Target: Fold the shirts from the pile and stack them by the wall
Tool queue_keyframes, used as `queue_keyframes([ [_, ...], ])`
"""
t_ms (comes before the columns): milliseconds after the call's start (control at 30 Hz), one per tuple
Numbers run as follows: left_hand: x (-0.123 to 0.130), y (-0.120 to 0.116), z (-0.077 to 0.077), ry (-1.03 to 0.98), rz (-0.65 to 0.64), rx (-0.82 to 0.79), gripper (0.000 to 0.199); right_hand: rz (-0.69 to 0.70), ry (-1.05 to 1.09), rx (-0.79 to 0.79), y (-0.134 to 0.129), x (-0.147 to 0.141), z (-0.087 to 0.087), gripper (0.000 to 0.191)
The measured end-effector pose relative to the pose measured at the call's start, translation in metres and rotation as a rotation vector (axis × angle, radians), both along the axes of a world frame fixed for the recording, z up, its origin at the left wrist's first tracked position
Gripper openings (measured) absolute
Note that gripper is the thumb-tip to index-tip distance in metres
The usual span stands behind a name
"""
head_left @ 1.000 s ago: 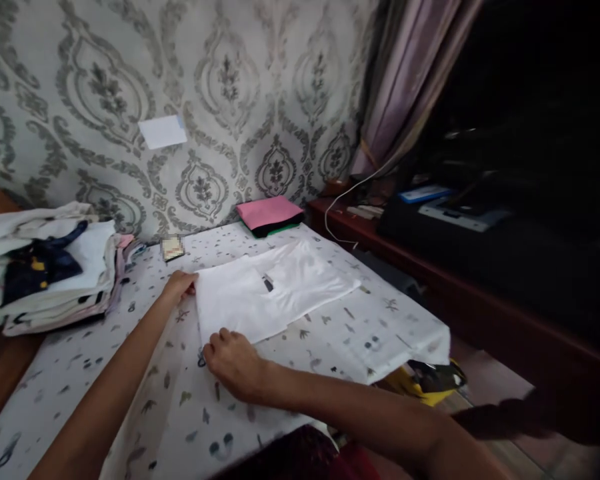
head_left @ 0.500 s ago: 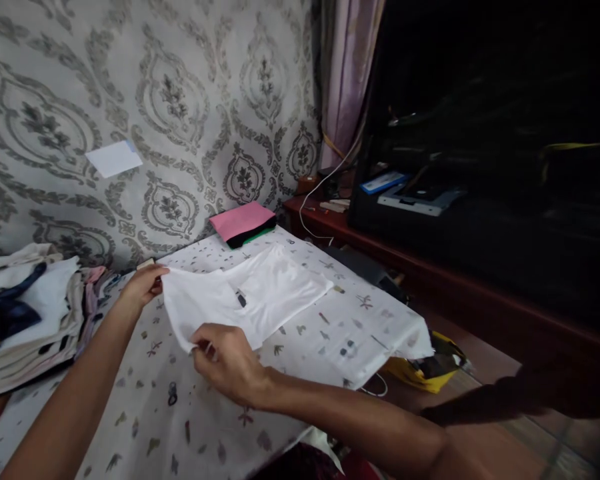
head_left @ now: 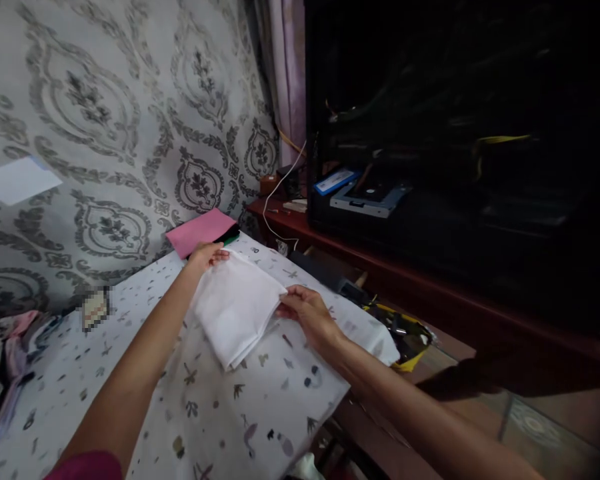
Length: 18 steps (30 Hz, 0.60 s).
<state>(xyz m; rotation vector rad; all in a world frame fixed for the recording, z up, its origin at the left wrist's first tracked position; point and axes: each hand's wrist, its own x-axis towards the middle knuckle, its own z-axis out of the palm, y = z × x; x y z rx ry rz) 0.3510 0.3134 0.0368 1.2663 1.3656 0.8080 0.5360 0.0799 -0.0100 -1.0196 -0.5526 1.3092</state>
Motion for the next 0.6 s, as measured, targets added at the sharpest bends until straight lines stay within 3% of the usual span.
queue_keyframes([
  [200,0.02,0.011,-0.026,0.044,-0.026,0.008,0.024,-0.007,0.033,-0.061,0.008,0.017,-0.018,0.024],
  [367,0.025,-0.003,-0.038,0.018,-0.076,0.073,0.024,0.034,-0.055,-0.076,0.006,0.025,-0.02,0.024],
  [467,0.016,-0.028,-0.043,0.042,-0.181,0.22,0.042,0.023,-0.364,-0.047,0.001,0.035,-0.015,0.018],
  [533,0.006,-0.054,-0.047,0.214,-0.364,0.398,0.049,-0.038,-0.694,0.039,0.004,0.039,-0.006,0.018],
  [600,0.0,-0.088,-0.053,0.487,-0.563,0.547,0.057,0.003,-0.977,0.185,0.021,0.034,0.005,0.024],
])
